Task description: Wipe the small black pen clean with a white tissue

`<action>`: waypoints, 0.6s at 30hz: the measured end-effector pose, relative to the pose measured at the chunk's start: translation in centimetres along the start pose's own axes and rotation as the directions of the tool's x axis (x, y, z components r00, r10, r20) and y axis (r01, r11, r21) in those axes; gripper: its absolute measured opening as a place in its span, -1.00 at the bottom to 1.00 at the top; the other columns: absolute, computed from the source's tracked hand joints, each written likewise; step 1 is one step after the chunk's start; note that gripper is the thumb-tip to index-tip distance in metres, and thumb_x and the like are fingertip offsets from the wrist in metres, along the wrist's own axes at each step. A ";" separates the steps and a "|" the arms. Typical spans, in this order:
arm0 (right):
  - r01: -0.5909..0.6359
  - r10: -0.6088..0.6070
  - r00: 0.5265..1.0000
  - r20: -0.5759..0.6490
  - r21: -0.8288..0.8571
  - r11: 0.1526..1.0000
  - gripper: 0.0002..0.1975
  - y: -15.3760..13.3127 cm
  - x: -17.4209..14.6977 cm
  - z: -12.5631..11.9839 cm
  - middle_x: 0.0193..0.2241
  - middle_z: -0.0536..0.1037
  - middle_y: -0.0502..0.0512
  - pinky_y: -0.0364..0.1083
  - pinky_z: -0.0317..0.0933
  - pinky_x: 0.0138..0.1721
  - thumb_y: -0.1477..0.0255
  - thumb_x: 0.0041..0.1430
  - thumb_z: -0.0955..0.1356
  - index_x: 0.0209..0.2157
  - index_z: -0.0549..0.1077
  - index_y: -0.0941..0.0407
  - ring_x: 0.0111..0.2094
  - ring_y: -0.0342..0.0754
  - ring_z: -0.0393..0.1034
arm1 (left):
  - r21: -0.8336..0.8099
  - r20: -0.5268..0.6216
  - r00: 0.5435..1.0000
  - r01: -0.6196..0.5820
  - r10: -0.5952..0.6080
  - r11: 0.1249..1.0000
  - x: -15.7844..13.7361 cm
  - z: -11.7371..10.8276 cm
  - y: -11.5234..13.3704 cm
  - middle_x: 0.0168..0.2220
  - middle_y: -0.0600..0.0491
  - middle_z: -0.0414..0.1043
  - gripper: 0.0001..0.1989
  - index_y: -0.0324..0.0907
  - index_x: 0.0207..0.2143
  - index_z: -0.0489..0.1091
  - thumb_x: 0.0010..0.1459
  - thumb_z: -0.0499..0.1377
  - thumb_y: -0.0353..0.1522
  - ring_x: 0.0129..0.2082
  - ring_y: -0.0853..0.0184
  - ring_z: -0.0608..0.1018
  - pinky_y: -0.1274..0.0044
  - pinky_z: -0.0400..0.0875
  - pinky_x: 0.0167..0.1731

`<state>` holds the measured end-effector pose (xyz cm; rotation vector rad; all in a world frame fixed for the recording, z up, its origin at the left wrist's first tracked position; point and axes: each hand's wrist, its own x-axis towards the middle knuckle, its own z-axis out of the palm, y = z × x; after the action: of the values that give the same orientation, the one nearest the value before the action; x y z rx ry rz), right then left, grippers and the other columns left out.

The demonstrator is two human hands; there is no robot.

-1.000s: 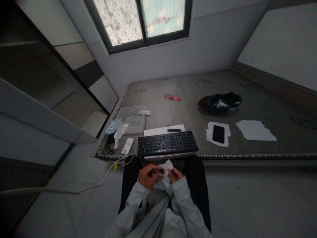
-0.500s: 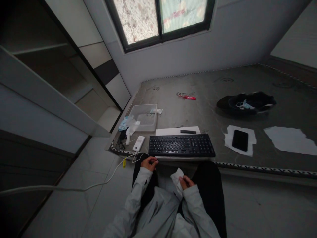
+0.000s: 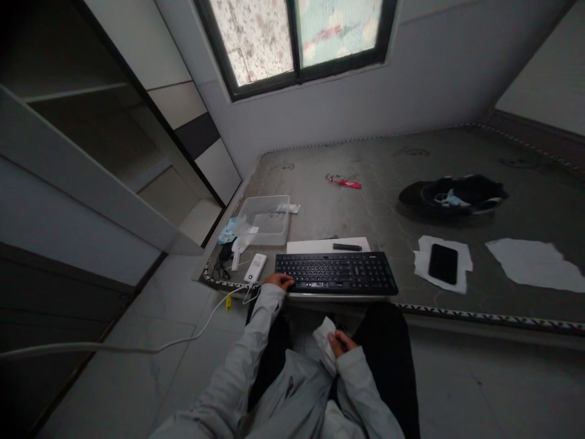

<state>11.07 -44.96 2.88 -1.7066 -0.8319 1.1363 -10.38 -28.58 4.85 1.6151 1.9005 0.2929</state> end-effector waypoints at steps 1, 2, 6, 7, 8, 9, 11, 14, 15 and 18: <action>-0.023 0.023 1.000 0.003 0.023 0.999 -0.53 0.3 0.0 0.0 -0.59 0.60 0.15 -0.05 0.39 -0.42 -0.02 -0.38 0.45 -0.59 0.53 0.12 -0.50 0.09 0.48 | 0.020 0.008 1.000 0.006 -0.007 1.000 0.0 0.0 0.1 -0.23 0.07 0.62 -0.83 -0.03 -0.26 0.59 0.05 0.27 -0.29 -0.17 0.26 0.59 0.51 0.42 -0.13; -0.036 0.036 0.999 -0.003 0.044 0.998 -0.55 0.5 0.0 0.1 -0.59 0.59 0.14 -0.04 0.39 -0.41 0.00 -0.38 0.45 -0.58 0.52 0.12 -0.50 0.09 0.48 | 0.039 0.012 1.000 0.014 -0.014 0.999 -0.1 0.1 0.3 -0.22 0.07 0.62 -0.83 -0.02 -0.26 0.59 0.06 0.27 -0.28 -0.17 0.26 0.59 0.51 0.41 -0.13; -0.039 0.043 0.997 -0.061 0.068 0.997 -0.63 1.0 0.0 0.1 -0.57 0.60 0.15 -0.03 0.38 -0.36 0.07 -0.33 0.43 -0.59 0.51 0.10 -0.45 0.10 0.49 | 0.086 0.002 0.999 0.041 -0.041 0.995 -0.2 0.1 0.6 -0.19 0.05 0.61 -0.83 -0.02 -0.25 0.58 0.08 0.24 -0.30 -0.13 0.23 0.57 0.50 0.39 -0.12; -0.053 0.055 0.997 -0.045 0.059 0.997 -0.64 0.9 0.0 0.0 -0.57 0.59 0.15 -0.03 0.38 -0.38 0.08 -0.35 0.43 -0.60 0.51 0.09 -0.45 0.10 0.49 | 0.090 0.001 0.999 0.045 -0.045 0.995 -0.1 0.2 0.6 -0.19 0.06 0.61 -0.83 -0.02 -0.26 0.58 0.08 0.23 -0.31 -0.13 0.23 0.57 0.50 0.38 -0.12; -0.072 0.073 0.997 -0.019 0.047 0.996 -0.65 0.8 0.1 -0.2 -0.59 0.58 0.14 -0.03 0.37 -0.40 0.09 -0.37 0.44 -0.62 0.51 0.09 -0.47 0.11 0.48 | 0.090 0.001 0.999 0.048 -0.049 0.995 -0.1 0.2 0.6 -0.19 0.06 0.61 -0.84 -0.02 -0.26 0.58 0.08 0.24 -0.32 -0.14 0.23 0.57 0.51 0.38 -0.13; -0.091 0.091 0.996 0.003 0.037 0.995 -0.66 0.6 0.2 -0.3 -0.61 0.58 0.14 -0.03 0.37 -0.42 0.10 -0.40 0.44 -0.64 0.51 0.09 -0.48 0.11 0.48 | 0.088 0.002 0.999 0.051 -0.051 0.995 0.0 0.2 0.5 -0.20 0.07 0.61 -0.84 -0.01 -0.27 0.58 0.07 0.24 -0.32 -0.14 0.24 0.57 0.51 0.38 -0.14; -0.117 0.116 0.993 0.032 0.034 0.993 -0.66 0.3 0.4 -0.5 -0.63 0.57 0.12 -0.03 0.37 -0.45 0.11 -0.44 0.45 -0.64 0.52 0.09 -0.50 0.10 0.46 | 0.077 -0.001 0.999 0.052 -0.052 0.996 0.3 0.4 0.2 -0.22 0.08 0.61 -0.85 -0.01 -0.29 0.58 0.05 0.26 -0.32 -0.16 0.25 0.57 0.52 0.38 -0.17; -0.101 0.098 0.994 0.042 0.055 0.993 -0.65 0.1 0.5 -0.5 -0.63 0.57 0.11 -0.05 0.37 -0.44 0.10 -0.42 0.46 -0.63 0.53 0.09 -0.51 0.08 0.46 | 0.044 -0.033 0.998 0.048 -0.047 0.998 0.5 0.7 -0.2 -0.26 0.07 0.60 -0.86 -0.04 -0.31 0.57 0.02 0.29 -0.32 -0.20 0.27 0.56 0.54 0.36 -0.19; -0.091 0.089 0.995 0.046 0.057 0.994 -0.65 0.1 0.5 -0.5 -0.64 0.56 0.11 -0.06 0.36 -0.45 0.09 -0.41 0.45 -0.63 0.52 0.09 -0.52 0.07 0.45 | 0.030 -0.055 0.997 0.047 -0.045 0.998 0.6 0.8 -0.4 -0.25 0.06 0.58 -0.85 -0.05 -0.30 0.56 0.01 0.30 -0.32 -0.20 0.28 0.55 0.54 0.35 -0.19; -0.100 0.097 0.994 0.052 0.045 0.994 -0.63 0.0 0.4 -0.2 -0.68 0.53 0.10 -0.07 0.34 -0.49 0.07 -0.45 0.45 -0.67 0.50 0.10 -0.54 0.06 0.44 | -0.018 -0.108 0.993 0.045 -0.047 0.999 0.7 1.1 -0.6 -0.25 0.04 0.53 -0.81 -0.11 -0.31 0.54 -0.05 0.34 -0.34 -0.22 0.31 0.52 0.56 0.34 -0.20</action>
<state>11.42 -44.73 2.78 -1.7016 -0.7518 1.2603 -10.31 -28.31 3.47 1.5710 2.0091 0.3823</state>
